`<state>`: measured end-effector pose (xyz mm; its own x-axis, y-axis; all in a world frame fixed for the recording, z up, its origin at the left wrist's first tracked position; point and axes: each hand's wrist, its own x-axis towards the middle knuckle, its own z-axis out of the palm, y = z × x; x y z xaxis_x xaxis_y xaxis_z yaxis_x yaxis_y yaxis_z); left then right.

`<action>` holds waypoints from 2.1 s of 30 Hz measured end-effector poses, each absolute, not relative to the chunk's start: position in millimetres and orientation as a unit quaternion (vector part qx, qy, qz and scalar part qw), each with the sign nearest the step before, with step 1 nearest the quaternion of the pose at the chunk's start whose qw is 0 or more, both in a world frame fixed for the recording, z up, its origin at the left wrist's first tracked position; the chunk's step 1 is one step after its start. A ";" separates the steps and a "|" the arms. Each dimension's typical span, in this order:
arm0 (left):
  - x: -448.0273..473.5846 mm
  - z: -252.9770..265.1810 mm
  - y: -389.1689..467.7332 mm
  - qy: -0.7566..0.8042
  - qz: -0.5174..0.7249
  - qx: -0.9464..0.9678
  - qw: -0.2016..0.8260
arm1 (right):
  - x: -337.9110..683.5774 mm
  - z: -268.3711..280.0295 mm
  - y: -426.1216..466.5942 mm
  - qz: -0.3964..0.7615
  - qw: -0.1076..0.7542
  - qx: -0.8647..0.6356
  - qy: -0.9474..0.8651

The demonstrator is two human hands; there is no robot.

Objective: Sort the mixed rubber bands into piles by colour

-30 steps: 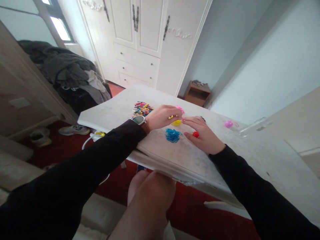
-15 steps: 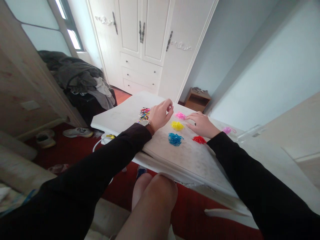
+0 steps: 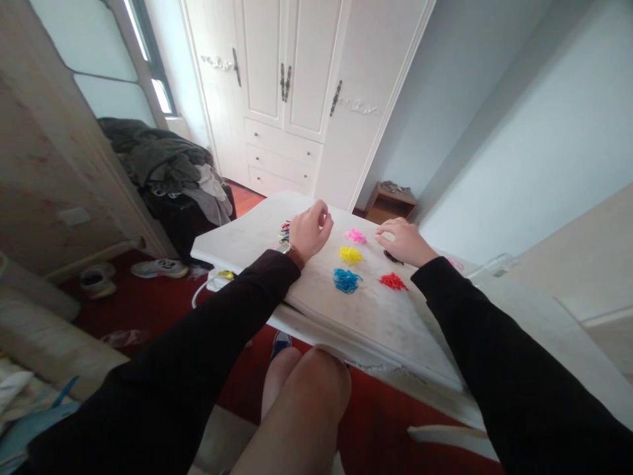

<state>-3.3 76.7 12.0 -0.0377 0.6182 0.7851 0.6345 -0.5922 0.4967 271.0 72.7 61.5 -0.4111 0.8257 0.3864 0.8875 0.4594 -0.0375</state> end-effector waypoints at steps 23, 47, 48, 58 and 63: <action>-80.9 1.6 97.1 -0.463 -0.383 -0.794 -0.092 | 337.5 14.6 45.0 -0.050 0.456 -0.516 -0.723; -84.5 -9.9 107.6 -0.459 -0.365 -0.804 -0.098 | 324.8 12.8 39.2 0.015 0.467 -0.505 -0.726; -84.4 -9.5 107.2 -0.457 -0.369 -0.804 -0.099 | 324.7 12.9 39.0 0.017 0.467 -0.506 -0.725; -84.6 -5.2 104.0 -0.457 -0.379 -0.798 -0.100 | 323.1 13.4 37.5 0.026 0.458 -0.507 -0.730; -84.8 -4.4 102.6 -0.480 -0.402 -0.772 -0.108 | 322.7 12.6 37.7 0.029 0.456 -0.508 -0.731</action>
<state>-84.8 102.6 -4.4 0.2146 0.8285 0.5173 0.6546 -0.5151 0.5533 322.7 37.7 12.6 -0.0692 0.7686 0.6360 0.7154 0.4825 -0.5053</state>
